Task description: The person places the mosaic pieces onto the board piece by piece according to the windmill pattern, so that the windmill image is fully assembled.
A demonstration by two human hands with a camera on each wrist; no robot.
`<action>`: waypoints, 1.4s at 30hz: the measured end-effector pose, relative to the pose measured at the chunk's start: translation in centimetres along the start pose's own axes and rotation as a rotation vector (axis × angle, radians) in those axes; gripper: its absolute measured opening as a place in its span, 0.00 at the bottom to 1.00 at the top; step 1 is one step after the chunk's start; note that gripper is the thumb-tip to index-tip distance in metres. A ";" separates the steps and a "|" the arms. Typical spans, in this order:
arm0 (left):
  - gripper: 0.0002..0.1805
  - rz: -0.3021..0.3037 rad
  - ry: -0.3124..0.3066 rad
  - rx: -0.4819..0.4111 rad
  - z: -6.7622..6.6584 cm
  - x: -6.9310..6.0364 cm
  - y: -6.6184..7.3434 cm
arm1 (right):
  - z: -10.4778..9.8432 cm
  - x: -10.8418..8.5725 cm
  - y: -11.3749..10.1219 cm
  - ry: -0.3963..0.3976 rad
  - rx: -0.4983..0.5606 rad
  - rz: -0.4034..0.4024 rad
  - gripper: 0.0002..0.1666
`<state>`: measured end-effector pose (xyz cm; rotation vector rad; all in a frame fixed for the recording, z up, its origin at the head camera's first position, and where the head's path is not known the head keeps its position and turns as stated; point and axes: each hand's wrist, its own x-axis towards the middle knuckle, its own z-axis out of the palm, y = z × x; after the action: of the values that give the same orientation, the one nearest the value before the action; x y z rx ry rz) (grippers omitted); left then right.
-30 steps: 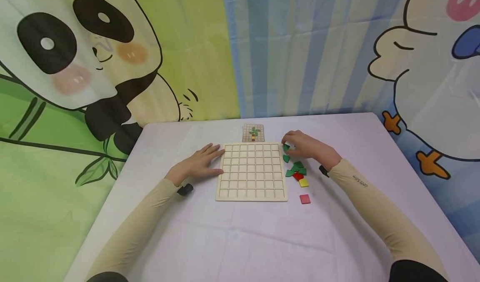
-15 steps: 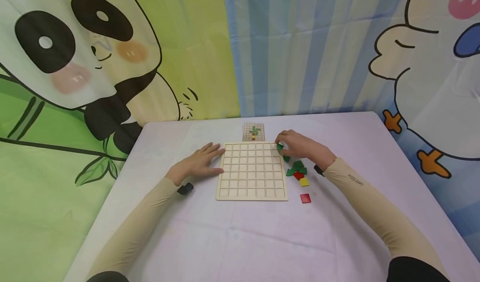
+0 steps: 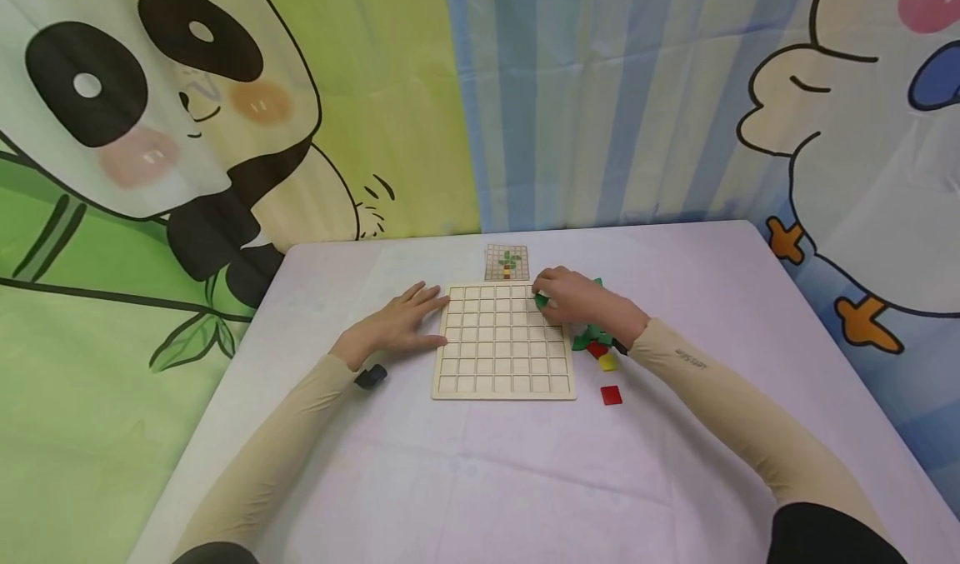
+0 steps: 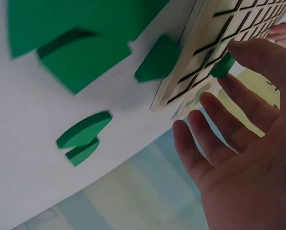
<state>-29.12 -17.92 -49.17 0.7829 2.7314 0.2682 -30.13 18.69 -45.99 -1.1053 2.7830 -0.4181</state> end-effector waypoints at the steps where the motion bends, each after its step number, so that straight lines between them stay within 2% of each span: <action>1: 0.50 -0.001 0.000 0.000 0.0 0.0 0.0 | 0.1 0.1 -0.2 0.005 -0.002 -0.005 0.20; 5: 0.51 -0.005 -0.002 -0.008 0.0 -0.1 0.1 | 0.5 0.7 -1.1 0.024 -0.002 -0.027 0.20; 9: 0.51 -0.005 0.000 -0.007 0.0 -0.1 0.1 | 0.9 1.6 -1.8 0.018 -0.003 0.007 0.21; 13: 0.50 -0.008 0.002 -0.003 0.1 -0.1 0.1 | 1.4 2.5 -2.3 0.014 -0.037 0.039 0.23; 18: 0.50 -0.011 -0.003 -0.009 0.1 -0.1 0.2 | 2.0 3.3 -2.6 0.054 -0.090 0.033 0.21; 28: 0.50 -0.012 -0.006 -0.008 0.0 -0.1 0.2 | 2.6 4.0 -2.7 0.117 -0.109 -0.005 0.16; 42: 0.50 -0.005 0.004 -0.005 0.1 -0.2 0.1 | 2.4 4.1 -3.1 0.099 -0.102 -0.012 0.17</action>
<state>-28.90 -17.90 -49.17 0.7747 2.7354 0.2751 -30.57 13.22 -47.41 -1.1532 2.9146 -0.3442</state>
